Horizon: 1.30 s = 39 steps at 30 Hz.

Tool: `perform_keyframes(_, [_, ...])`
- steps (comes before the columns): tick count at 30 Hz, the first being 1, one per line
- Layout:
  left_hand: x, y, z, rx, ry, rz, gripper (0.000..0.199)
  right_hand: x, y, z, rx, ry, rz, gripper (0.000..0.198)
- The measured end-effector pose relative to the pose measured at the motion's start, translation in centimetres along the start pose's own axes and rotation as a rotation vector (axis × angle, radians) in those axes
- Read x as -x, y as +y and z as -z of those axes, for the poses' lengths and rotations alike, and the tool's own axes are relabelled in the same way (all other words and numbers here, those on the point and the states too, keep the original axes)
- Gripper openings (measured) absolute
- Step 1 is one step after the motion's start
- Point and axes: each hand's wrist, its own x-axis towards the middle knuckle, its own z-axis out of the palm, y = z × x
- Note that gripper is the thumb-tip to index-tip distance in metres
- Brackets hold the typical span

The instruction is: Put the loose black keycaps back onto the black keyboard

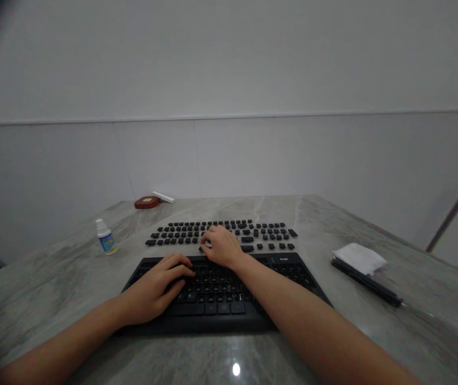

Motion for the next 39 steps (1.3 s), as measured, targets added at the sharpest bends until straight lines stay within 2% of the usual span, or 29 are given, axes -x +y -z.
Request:
perform_keyframes(7, [-0.13,0.19,0.12,-0.008,-0.002,0.001,0.025,-0.25,0.24,-0.47,0.008,-0.051,0.033,0.011])
perform_keyframes(39, [-0.18,-0.01,-0.1,-0.015,0.012,-0.005,0.025,-0.56,-0.08,-0.21,0.038,-0.123,-0.025,0.011])
